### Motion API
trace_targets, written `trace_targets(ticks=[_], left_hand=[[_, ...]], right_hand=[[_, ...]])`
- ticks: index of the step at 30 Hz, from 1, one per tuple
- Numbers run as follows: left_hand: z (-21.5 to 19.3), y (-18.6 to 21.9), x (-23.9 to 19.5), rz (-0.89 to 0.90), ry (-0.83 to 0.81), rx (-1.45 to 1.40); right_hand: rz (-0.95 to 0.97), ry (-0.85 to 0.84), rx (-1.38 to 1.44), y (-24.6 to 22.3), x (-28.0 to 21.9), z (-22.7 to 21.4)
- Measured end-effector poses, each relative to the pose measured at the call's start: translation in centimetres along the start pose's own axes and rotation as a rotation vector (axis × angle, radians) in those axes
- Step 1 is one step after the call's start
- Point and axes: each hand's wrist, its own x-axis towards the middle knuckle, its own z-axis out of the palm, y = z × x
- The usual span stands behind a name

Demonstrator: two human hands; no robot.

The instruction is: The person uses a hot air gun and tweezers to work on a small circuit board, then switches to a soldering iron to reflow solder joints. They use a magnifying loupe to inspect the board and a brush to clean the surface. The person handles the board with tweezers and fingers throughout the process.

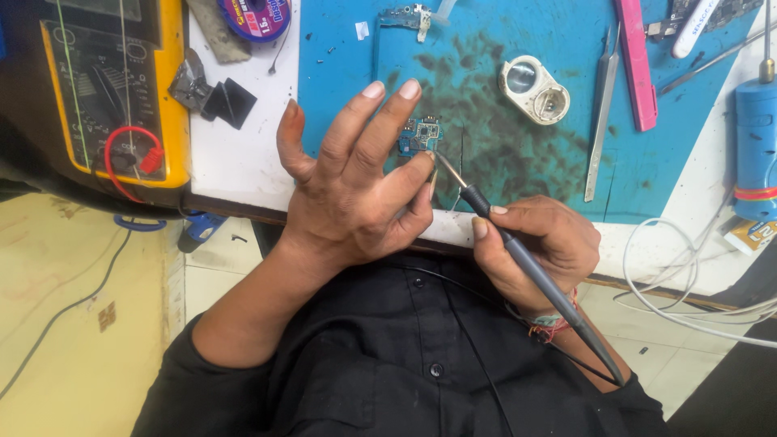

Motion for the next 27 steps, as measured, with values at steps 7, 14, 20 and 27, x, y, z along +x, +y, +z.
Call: trace_targets(ticks=[7, 14, 20, 27], left_hand=[[0.12, -0.07, 0.01, 0.004, 0.005, 0.008], [0.32, -0.16, 0.05, 0.012, 0.024, 0.012], [0.19, -0.08, 0.03, 0.004, 0.018, 0.012], [0.12, -0.06, 0.09, 0.003, 0.019, 0.01]], right_hand=[[0.013, 0.0, 0.015, -0.05, -0.05, 0.04], [0.025, -0.007, 0.013, -0.19, 0.02, -0.01], [0.016, -0.02, 0.013, -0.18, 0.11, -0.1], [0.015, -0.019, 0.013, -0.24, 0.13, -0.04]])
